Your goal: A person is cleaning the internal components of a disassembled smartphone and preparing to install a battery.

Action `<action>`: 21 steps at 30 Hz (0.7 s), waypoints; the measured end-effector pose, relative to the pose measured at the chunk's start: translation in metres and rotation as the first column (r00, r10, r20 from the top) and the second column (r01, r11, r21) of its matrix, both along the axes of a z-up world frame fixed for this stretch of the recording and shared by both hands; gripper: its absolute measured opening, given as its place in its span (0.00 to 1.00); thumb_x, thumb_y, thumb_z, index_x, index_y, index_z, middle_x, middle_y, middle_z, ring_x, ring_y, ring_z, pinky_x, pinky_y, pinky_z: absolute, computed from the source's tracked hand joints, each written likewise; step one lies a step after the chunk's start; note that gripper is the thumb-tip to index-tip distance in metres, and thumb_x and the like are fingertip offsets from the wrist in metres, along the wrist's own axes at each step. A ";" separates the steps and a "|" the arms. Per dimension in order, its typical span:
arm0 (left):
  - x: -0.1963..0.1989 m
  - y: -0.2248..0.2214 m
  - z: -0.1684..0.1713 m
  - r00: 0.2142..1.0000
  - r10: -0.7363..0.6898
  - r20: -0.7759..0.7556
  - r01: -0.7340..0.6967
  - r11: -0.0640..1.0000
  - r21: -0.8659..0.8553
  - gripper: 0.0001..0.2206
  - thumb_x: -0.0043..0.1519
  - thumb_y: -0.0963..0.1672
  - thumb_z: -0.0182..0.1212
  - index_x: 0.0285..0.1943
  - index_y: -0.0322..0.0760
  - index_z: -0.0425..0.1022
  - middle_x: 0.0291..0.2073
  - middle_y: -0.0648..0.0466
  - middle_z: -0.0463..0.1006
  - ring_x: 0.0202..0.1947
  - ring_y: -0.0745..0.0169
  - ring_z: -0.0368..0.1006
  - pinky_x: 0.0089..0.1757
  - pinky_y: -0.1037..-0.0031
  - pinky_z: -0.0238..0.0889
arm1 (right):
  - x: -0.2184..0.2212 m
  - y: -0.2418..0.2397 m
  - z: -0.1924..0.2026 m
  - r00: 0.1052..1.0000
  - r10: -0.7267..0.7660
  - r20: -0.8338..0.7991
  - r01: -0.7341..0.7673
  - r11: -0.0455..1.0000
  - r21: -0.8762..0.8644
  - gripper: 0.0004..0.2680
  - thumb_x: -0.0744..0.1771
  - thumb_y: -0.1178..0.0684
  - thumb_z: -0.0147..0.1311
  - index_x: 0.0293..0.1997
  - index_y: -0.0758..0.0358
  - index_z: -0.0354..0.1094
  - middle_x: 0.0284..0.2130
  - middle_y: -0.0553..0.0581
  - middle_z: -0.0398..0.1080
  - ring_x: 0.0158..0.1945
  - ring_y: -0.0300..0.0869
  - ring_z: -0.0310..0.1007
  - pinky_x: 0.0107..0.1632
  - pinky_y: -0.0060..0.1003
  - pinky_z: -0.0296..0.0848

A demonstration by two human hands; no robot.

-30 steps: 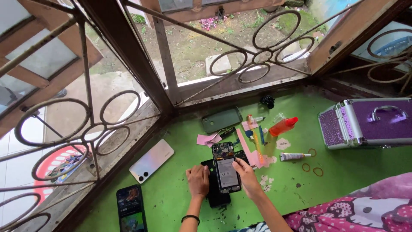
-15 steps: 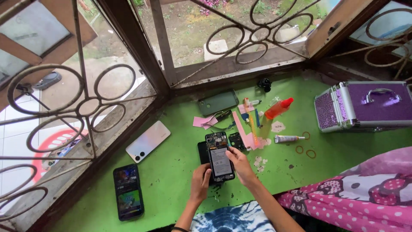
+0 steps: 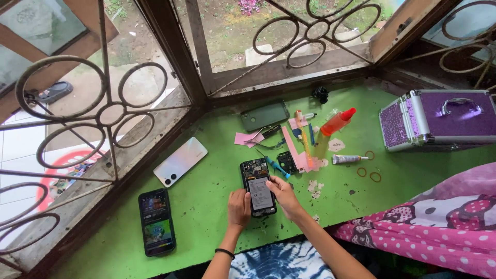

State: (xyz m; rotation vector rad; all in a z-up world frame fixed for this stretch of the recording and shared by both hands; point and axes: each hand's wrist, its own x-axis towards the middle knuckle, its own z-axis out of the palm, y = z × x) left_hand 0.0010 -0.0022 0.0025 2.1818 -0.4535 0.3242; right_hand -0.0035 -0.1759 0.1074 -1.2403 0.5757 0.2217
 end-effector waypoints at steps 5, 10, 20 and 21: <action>-0.002 -0.004 0.018 0.990 -0.004 -0.144 0.006 1.000 0.013 0.18 0.72 0.46 0.35 0.32 0.37 0.66 0.28 0.47 0.72 0.26 0.54 0.64 0.34 0.67 0.57 | 0.013 0.002 0.037 0.971 0.114 -0.210 -0.131 0.989 -0.070 0.10 0.71 0.55 0.46 0.57 0.65 0.68 0.45 0.61 0.77 0.49 0.46 0.75 0.50 0.41 0.79; -0.001 -0.004 0.017 0.989 -0.007 -0.149 0.014 0.999 0.046 0.19 0.72 0.47 0.33 0.30 0.38 0.65 0.26 0.49 0.70 0.26 0.55 0.63 0.33 0.68 0.56 | 0.008 0.000 0.040 0.967 0.125 -0.220 -0.141 0.988 -0.056 0.10 0.71 0.56 0.46 0.56 0.66 0.68 0.46 0.62 0.77 0.50 0.46 0.75 0.52 0.40 0.79; -0.003 -0.004 0.013 0.986 -0.004 -0.169 0.007 1.000 0.020 0.19 0.72 0.48 0.33 0.30 0.40 0.65 0.26 0.49 0.72 0.25 0.56 0.63 0.33 0.68 0.56 | 0.002 0.000 0.047 0.973 0.153 -0.174 -0.175 0.977 -0.121 0.10 0.70 0.56 0.48 0.57 0.65 0.67 0.48 0.62 0.78 0.52 0.46 0.77 0.53 0.38 0.80; -0.003 -0.003 0.013 0.985 -0.007 -0.171 0.011 1.000 0.023 0.20 0.72 0.48 0.32 0.30 0.40 0.66 0.26 0.49 0.72 0.25 0.56 0.64 0.33 0.69 0.57 | 0.000 0.000 0.044 0.975 0.153 -0.163 -0.174 0.977 -0.126 0.10 0.70 0.56 0.48 0.56 0.65 0.68 0.47 0.61 0.78 0.52 0.46 0.77 0.53 0.38 0.80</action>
